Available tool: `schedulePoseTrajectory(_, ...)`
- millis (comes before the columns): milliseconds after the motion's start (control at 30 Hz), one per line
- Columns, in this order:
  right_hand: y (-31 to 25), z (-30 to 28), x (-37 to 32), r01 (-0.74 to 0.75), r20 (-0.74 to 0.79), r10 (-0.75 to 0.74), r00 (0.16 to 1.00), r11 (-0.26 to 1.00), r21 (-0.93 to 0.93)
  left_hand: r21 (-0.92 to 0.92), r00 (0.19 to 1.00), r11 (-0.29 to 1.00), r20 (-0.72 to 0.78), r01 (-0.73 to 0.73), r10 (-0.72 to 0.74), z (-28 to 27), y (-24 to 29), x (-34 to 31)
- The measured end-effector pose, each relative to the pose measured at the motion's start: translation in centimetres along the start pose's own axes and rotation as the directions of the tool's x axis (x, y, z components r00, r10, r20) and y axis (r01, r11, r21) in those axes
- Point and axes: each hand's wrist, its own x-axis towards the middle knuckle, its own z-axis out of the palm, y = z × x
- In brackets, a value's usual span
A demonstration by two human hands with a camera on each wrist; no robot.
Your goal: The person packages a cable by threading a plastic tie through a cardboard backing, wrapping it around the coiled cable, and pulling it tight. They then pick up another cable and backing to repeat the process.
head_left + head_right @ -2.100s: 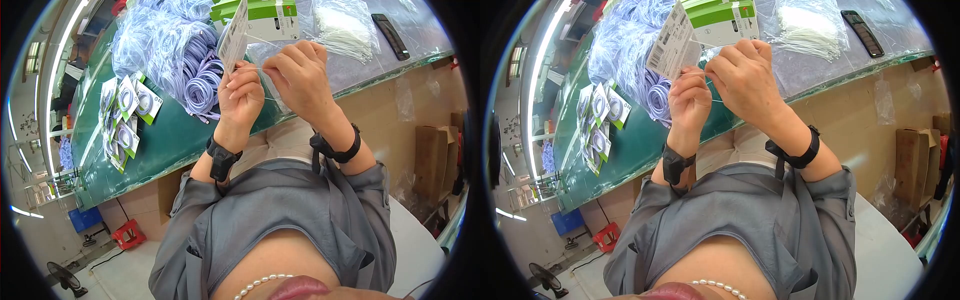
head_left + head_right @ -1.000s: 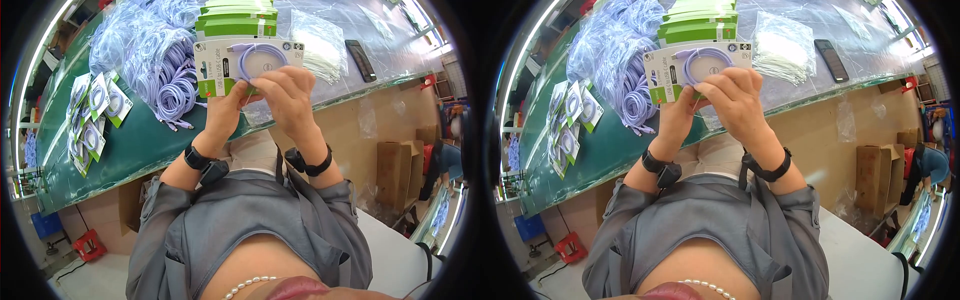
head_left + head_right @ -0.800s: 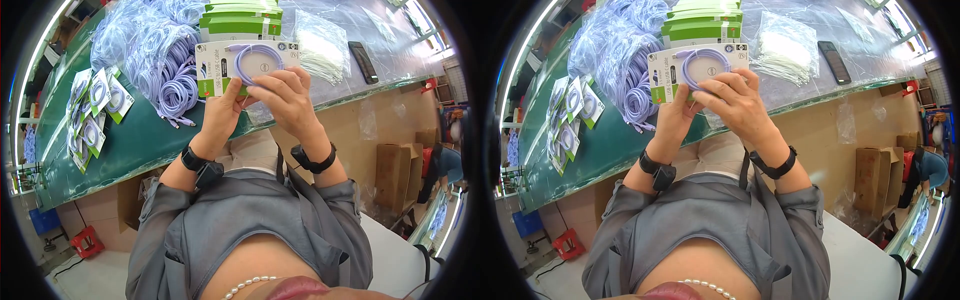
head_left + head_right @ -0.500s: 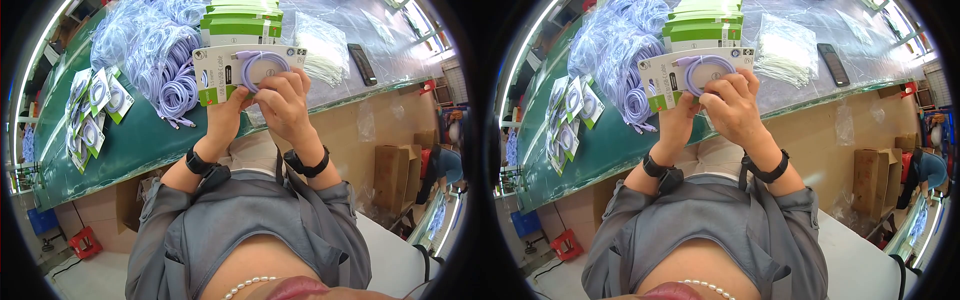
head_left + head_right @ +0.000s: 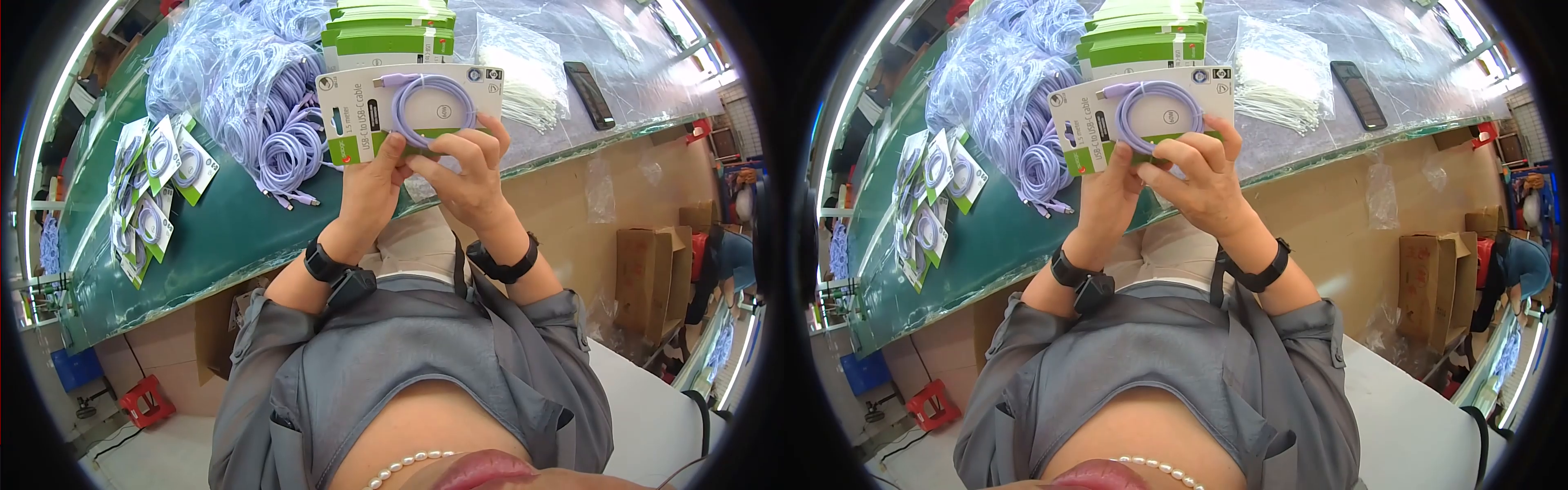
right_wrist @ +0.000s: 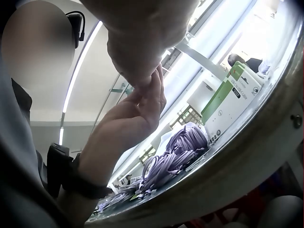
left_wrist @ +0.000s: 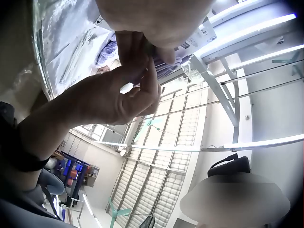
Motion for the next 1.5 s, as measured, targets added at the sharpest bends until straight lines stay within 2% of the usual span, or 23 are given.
schedulePoseTrajectory(133,0.8,0.0,-0.1,0.026,-0.075,-0.020,0.997,0.997,0.079,0.101,0.999,0.994,0.001,-0.046,0.046,0.7,0.8,-0.8)
schedulePoseTrajectory(167,0.5,0.1,-0.3,-0.010,-0.121,0.019,0.992,0.997,0.071,0.099,0.999,0.994,0.003,-0.055,0.055,0.7,1.3,-0.6)
schedulePoseTrajectory(200,0.1,0.2,-0.5,-0.045,-0.168,0.055,0.984,0.997,0.064,0.357,0.935,0.870,0.225,-0.341,0.274,0.6,2.0,-0.2)
schedulePoseTrajectory(233,-0.1,0.3,-0.6,-0.081,-0.215,0.092,0.972,0.995,0.058,0.507,0.786,0.608,0.480,-0.611,0.390,0.6,2.7,0.1)
schedulePoseTrajectory(267,-0.2,0.4,-0.5,-0.073,-0.217,0.083,0.973,0.996,0.053,0.520,0.580,0.259,0.719,-0.814,0.383,0.7,3.1,0.3)
schedulePoseTrajectory(367,-0.4,0.7,-0.3,-0.187,-0.302,0.220,0.928,0.973,0.135,0.522,0.569,0.227,0.739,-0.822,0.360,1.5,3.9,0.5)
schedulePoseTrajectory(400,-0.2,0.7,-0.3,-0.180,-0.305,0.213,0.928,0.975,0.133,0.526,0.567,0.211,0.750,-0.824,0.342,1.8,4.3,0.5)
schedulePoseTrajectory(433,-1.0,0.6,-0.6,-0.201,-0.263,0.249,0.932,0.960,0.197,0.523,0.562,0.208,0.751,-0.826,0.345,2.0,4.6,0.6)
schedulePoseTrajectory(533,-0.8,1.3,-0.6,-0.279,-0.115,0.342,0.933,0.886,0.370,0.479,0.457,0.007,0.832,-0.878,0.314,2.3,5.3,0.9)
schedulePoseTrajectory(633,-2.3,0.7,-1.9,-0.367,0.053,0.399,0.915,0.773,0.518,0.466,0.452,0.049,0.821,-0.884,0.350,2.6,5.7,1.1)
schedulePoseTrajectory(700,-0.7,2.5,-0.9,-0.430,0.169,0.418,0.893,0.677,0.597,0.458,0.449,0.069,0.814,-0.886,0.368,2.8,5.8,1.1)
schedulePoseTrajectory(800,-2.4,1.3,-2.7,-0.528,0.337,0.422,0.841,0.511,0.678,0.490,0.495,0.136,0.747,-0.861,0.444,3.4,5.6,0.6)
schedulePoseTrajectory(867,-3.2,0.9,-3.7,-0.591,0.445,0.406,0.798,0.386,0.708,0.494,0.505,0.150,0.741,-0.857,0.443,3.4,5.3,0.3)
schedulePoseTrajectory(933,-3.6,0.5,-4.7,-0.651,0.549,0.371,0.749,0.253,0.716,0.508,0.529,0.177,0.725,-0.843,0.442,3.5,5.2,0.0)
schedulePoseTrajectory(967,-4.5,-3.8,-6.1,-0.678,0.598,0.347,0.722,0.183,0.712,0.508,0.531,0.179,0.725,-0.842,0.439,3.6,5.2,0.0)
schedulePoseTrajectory(1000,-4.5,-3.6,-6.6,-0.704,0.644,0.321,0.694,0.114,0.701,0.481,0.519,0.205,0.734,-0.852,0.438,3.7,5.1,-0.1)
schedulePoseTrajectory(1033,-4.3,0.1,-6.2,-0.727,0.688,0.291,0.665,0.043,0.685,0.454,0.509,0.231,0.743,-0.861,0.436,3.9,5.1,-0.1)
schedulePoseTrajectory(1100,-5.0,-1.6,-7.5,-0.767,0.765,0.223,0.604,-0.099,0.634,0.428,0.504,0.266,0.751,-0.864,0.428,4.1,5.2,-0.2)
schedulePoseTrajectory(1167,-4.9,-1.2,-8.2,-0.794,0.827,0.138,0.544,-0.234,0.561,0.432,0.490,0.232,0.768,-0.871,0.411,4.1,5.4,-0.3)
schedulePoseTrajectory(1200,-4.9,-1.2,-8.5,-0.795,0.829,0.139,0.541,-0.238,0.559,0.434,0.483,0.213,0.777,-0.875,0.404,4.0,5.4,-0.3)
schedulePoseTrajectory(1367,-5.8,-1.0,-6.0,-0.609,0.797,0.038,0.602,-0.623,0.490,0.426,0.454,0.161,0.800,-0.890,0.394,3.6,5.4,0.0)
schedulePoseTrajectory(1467,-5.8,-1.1,-4.4,-0.460,0.759,-0.011,0.651,-0.802,0.382,0.516,0.594,0.298,0.732,-0.803,0.335,3.7,5.5,-0.3)
schedulePoseTrajectory(1500,-5.8,-1.1,-3.9,-0.405,0.744,-0.023,0.668,-0.851,0.336,0.516,0.594,0.297,0.732,-0.803,0.335,3.7,5.5,-0.4)
